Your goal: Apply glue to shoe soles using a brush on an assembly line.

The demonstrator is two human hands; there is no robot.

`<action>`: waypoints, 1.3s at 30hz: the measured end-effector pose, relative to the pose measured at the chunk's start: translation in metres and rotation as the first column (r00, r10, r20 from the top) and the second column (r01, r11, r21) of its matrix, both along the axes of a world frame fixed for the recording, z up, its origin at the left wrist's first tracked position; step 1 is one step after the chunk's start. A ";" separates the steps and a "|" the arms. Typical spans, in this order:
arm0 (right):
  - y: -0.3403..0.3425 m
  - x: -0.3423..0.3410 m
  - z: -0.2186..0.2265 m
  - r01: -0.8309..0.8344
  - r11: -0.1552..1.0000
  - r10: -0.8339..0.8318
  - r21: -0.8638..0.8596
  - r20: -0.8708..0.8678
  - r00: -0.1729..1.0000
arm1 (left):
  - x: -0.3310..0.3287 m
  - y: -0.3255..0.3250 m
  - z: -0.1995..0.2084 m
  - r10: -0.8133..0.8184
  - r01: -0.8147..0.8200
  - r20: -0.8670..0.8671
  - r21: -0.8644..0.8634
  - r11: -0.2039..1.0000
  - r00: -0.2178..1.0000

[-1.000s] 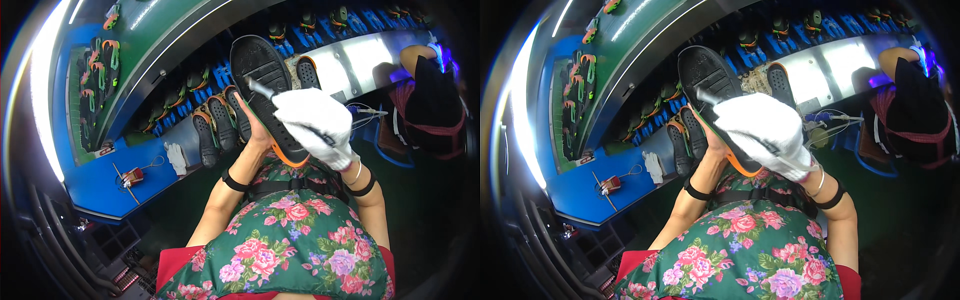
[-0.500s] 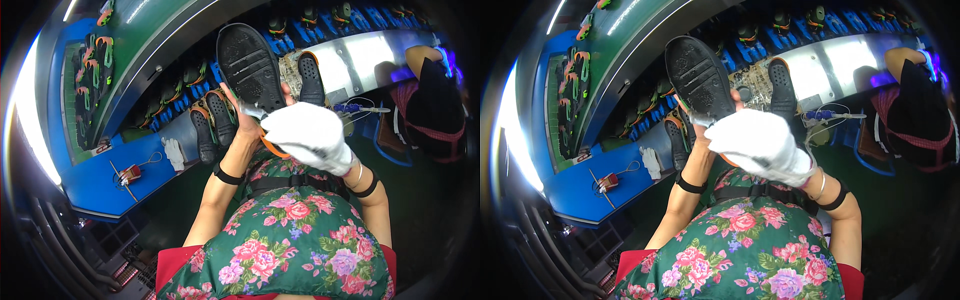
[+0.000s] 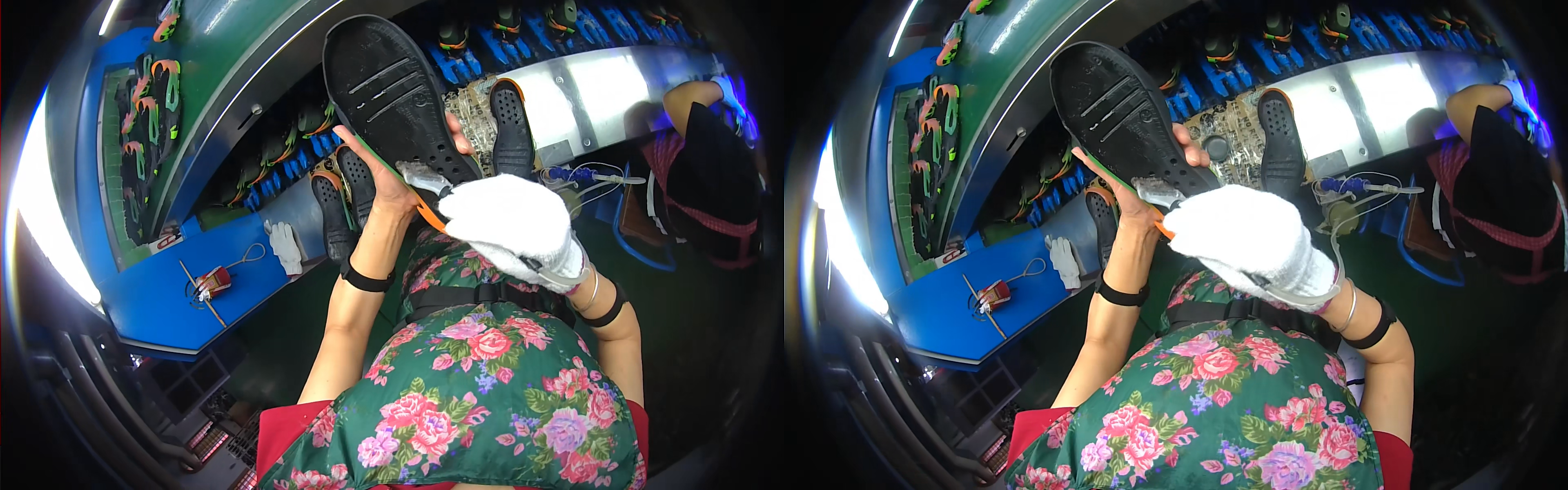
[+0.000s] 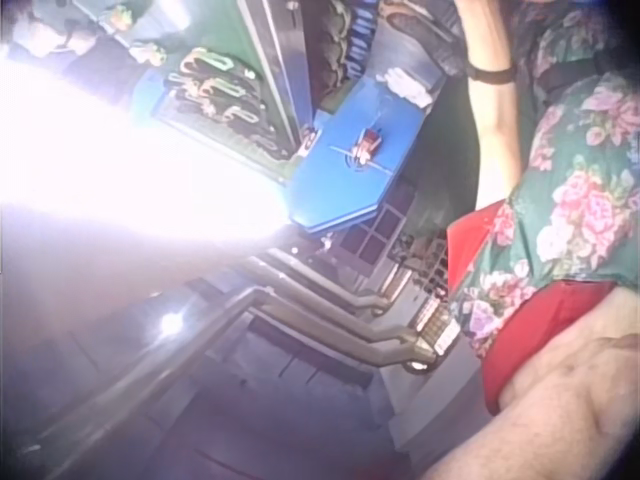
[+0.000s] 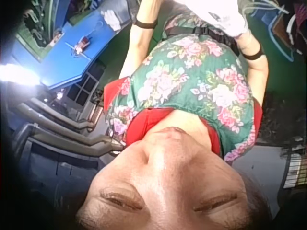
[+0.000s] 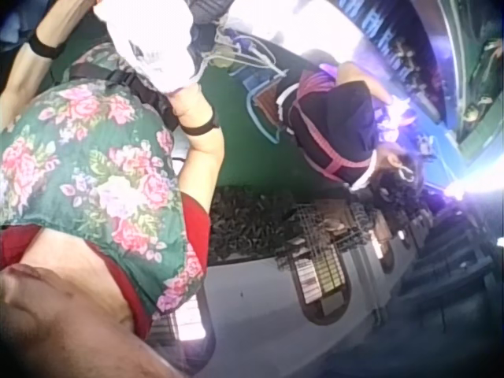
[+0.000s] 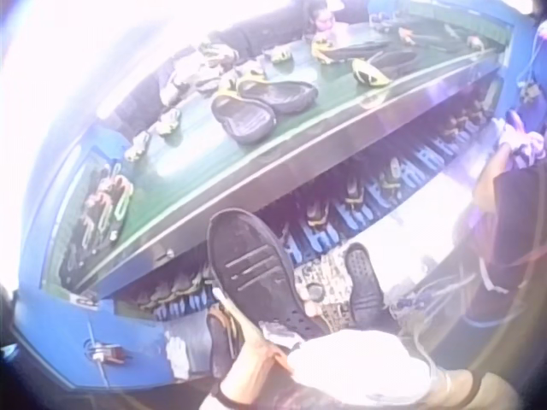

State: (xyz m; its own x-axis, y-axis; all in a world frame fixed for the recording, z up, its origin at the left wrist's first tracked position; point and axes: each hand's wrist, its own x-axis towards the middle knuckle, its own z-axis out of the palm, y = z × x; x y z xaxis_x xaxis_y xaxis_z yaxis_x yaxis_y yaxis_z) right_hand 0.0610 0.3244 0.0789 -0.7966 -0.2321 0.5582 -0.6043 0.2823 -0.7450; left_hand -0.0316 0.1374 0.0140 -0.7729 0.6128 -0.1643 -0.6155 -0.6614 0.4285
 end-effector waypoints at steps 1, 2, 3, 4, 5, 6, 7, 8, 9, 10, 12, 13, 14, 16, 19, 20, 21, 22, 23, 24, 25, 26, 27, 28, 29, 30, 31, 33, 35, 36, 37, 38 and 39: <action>0.001 -0.001 0.003 -0.012 0.999 0.012 -0.031 -0.004 1.000 | -0.003 -0.001 -0.003 0.000 -0.001 -0.043 -0.029 1.000 0.999; 0.002 -0.001 0.002 -0.011 0.999 0.011 -0.035 -0.001 1.000 | -0.004 -0.001 -0.002 -0.001 0.000 -0.040 -0.033 0.999 0.999; 0.005 -0.001 0.000 -0.022 0.990 0.035 -0.136 0.097 0.995 | -0.004 -0.001 0.001 -0.004 0.002 -0.063 -0.038 0.999 0.998; 0.008 -0.002 -0.003 -0.022 0.971 0.068 -0.236 0.190 0.979 | -0.005 -0.001 0.002 -0.008 0.004 -0.087 -0.042 0.999 0.996; 0.011 -0.004 -0.006 -0.028 0.973 0.068 -0.227 0.170 0.983 | -0.007 -0.001 0.002 -0.004 -0.001 -0.109 -0.041 0.999 0.994; 0.011 -0.003 -0.005 -0.028 0.972 0.069 -0.231 0.170 0.983 | -0.007 0.000 0.003 -0.004 -0.001 -0.108 -0.045 0.999 0.994; 0.011 -0.002 -0.001 0.000 0.990 0.017 -0.140 0.120 0.993 | -0.007 0.002 0.004 0.038 -0.040 -0.134 -0.012 0.999 0.990; 0.010 -0.001 0.001 0.035 0.998 -0.032 -0.047 0.064 0.997 | -0.008 0.005 0.006 0.080 -0.078 -0.159 0.023 0.997 0.984; 0.009 0.001 0.000 -0.005 1.000 0.005 -0.021 0.013 1.000 | -0.009 0.006 0.007 0.079 -0.077 -0.159 0.021 0.997 0.984; 0.010 0.002 -0.002 -0.004 1.000 0.004 -0.022 0.014 1.000 | -0.011 0.007 0.009 0.099 -0.092 -0.176 0.043 0.995 0.979; 0.015 0.006 -0.005 -0.094 0.994 0.097 -0.049 0.080 0.992 | -0.013 0.008 0.008 0.114 -0.103 -0.193 0.064 0.993 0.974; 0.017 0.006 -0.005 -0.089 0.990 0.103 -0.112 0.128 0.986 | -0.013 0.009 0.006 0.122 -0.114 -0.214 0.049 0.992 0.969; 0.019 0.005 -0.007 -0.089 0.989 0.103 -0.115 0.127 0.987 | -0.014 0.009 0.006 0.131 -0.127 -0.236 0.033 0.991 0.963; 0.022 0.003 -0.009 -0.009 0.990 0.021 -0.137 0.083 0.996 | -0.016 0.008 0.006 0.128 -0.126 -0.226 0.024 0.992 0.966; 0.014 0.006 -0.002 0.043 0.994 -0.036 -0.103 0.068 0.997 | -0.018 0.010 0.007 0.123 -0.118 -0.217 0.037 0.992 0.968; 0.014 0.007 -0.003 0.022 0.997 -0.018 -0.075 0.051 0.999 | -0.019 0.011 0.008 0.123 -0.114 -0.224 0.054 0.992 0.967; 0.016 0.007 -0.001 0.014 0.996 -0.008 -0.089 0.071 0.997 | -0.019 0.013 0.009 0.121 -0.112 -0.223 0.054 0.992 0.967; 0.017 0.007 0.000 0.016 0.996 -0.010 -0.088 0.072 0.997 | -0.018 0.015 0.011 0.130 -0.119 -0.223 0.060 0.991 0.966; 0.019 0.006 -0.001 0.048 0.992 -0.038 -0.115 0.088 0.995 | -0.018 0.016 0.012 0.139 -0.128 -0.225 0.065 0.990 0.964; 0.020 0.005 -0.001 0.080 0.987 -0.065 -0.142 0.105 0.992 | -0.018 0.018 0.012 0.138 -0.126 -0.226 0.065 0.990 0.964; 0.020 0.003 0.000 0.105 0.986 -0.096 -0.129 0.077 0.992 | -0.018 0.020 0.012 0.126 -0.116 -0.214 0.062 0.991 0.969; 0.019 0.003 0.000 0.104 0.986 -0.095 -0.130 0.076 0.993 | -0.017 0.023 0.013 0.116 -0.107 -0.202 0.058 0.993 0.972; 0.017 0.003 -0.001 0.112 0.991 -0.110 -0.076 0.031 0.993 | -0.014 0.030 0.017 0.210 -0.211 -0.136 0.007 0.977 0.968; 0.016 0.003 -0.001 0.123 0.992 -0.123 -0.022 -0.016 0.992 | -0.014 0.030 0.016 0.211 -0.212 -0.138 0.007 0.977 0.968; 0.014 0.004 0.001 0.111 0.994 -0.111 -0.007 -0.015 0.994 | -0.016 0.031 0.014 0.206 -0.208 -0.128 0.002 0.978 0.970; 0.015 0.004 0.002 0.110 0.994 -0.111 -0.006 -0.015 0.994 | -0.016 0.031 0.012 0.202 -0.204 -0.119 -0.002 0.979 0.972; 0.018 0.003 0.002 0.090 0.993 -0.085 -0.072 0.082 0.993 | -0.016 0.031 0.012 0.203 -0.204 -0.118 -0.002 0.979 0.972; 0.022 0.001 0.001 0.092 0.975 -0.054 -0.204 0.186 0.981 | -0.016 0.033 0.017 0.175 -0.166 -0.132 0.076 0.983 0.976; 0.026 0.002 -0.002 0.133 0.965 -0.089 -0.228 0.192 0.977 | -0.022 0.030 0.014 0.129 -0.111 -0.188 0.103 0.989 0.974; 0.027 0.001 -0.002 0.134 0.976 -0.113 -0.174 0.125 0.986 | -0.023 0.027 0.014 0.085 -0.055 -0.247 0.126 0.991 0.965; 0.026 0.002 0.001 0.106 0.983 -0.085 -0.151 0.138 0.987 | -0.022 0.027 0.013 0.089 -0.060 -0.247 0.122 0.991 0.965; 0.026 0.004 0.003 0.081 0.989 -0.062 -0.127 0.152 0.986 | -0.022 0.029 0.015 0.119 -0.094 -0.241 0.114 0.989 0.963; 0.025 0.005 0.004 0.074 0.986 -0.046 -0.147 0.185 0.982 | -0.022 0.031 0.015 0.149 -0.127 -0.236 0.105 0.986 0.960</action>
